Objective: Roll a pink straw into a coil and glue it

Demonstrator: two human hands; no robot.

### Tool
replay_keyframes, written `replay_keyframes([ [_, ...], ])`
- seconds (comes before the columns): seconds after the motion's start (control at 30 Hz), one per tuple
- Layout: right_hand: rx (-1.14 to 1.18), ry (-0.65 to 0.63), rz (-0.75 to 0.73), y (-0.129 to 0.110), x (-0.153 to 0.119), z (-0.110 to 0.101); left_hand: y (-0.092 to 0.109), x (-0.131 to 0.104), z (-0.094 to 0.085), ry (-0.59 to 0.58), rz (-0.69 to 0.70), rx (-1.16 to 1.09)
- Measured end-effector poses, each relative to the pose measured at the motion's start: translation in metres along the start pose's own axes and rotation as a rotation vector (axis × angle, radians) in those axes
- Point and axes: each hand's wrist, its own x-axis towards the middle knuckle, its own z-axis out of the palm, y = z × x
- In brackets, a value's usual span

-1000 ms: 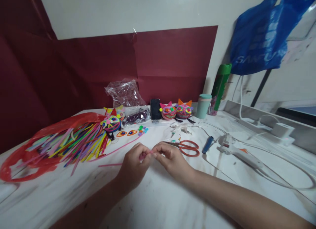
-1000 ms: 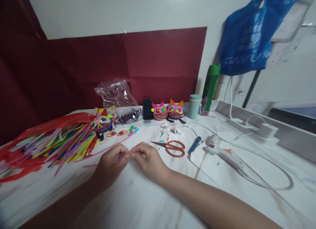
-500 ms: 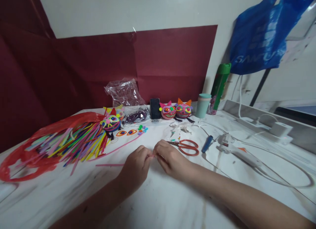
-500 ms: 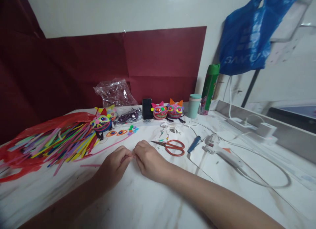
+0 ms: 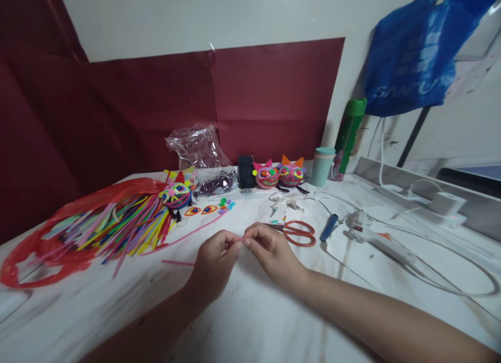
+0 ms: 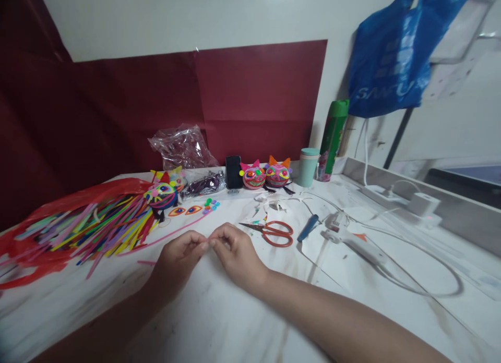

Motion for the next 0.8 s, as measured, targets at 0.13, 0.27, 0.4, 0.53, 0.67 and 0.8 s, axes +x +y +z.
replay_keyframes([
  [0.13,-0.164,-0.028,-0.069,0.0,-0.001,-0.002,-0.003,0.003,-0.003,-0.069,0.036,0.097],
  [0.27,-0.313,-0.114,-0.203,0.003,0.002,-0.006,-0.008,0.003,-0.005,-0.041,0.236,0.282],
  [0.4,-0.431,-0.208,-0.373,0.003,0.004,-0.011,-0.009,0.001,-0.003,-0.023,0.337,0.35],
  [0.53,-0.169,-0.14,-0.142,-0.002,0.005,-0.009,-0.003,0.001,-0.004,0.037,0.247,0.239],
  [0.67,0.172,-0.065,0.142,-0.004,0.003,-0.001,0.002,0.0,-0.004,0.055,0.104,0.045],
  [0.8,0.183,-0.016,0.168,-0.001,-0.001,0.002,0.003,-0.001,-0.001,0.018,0.038,0.018],
])
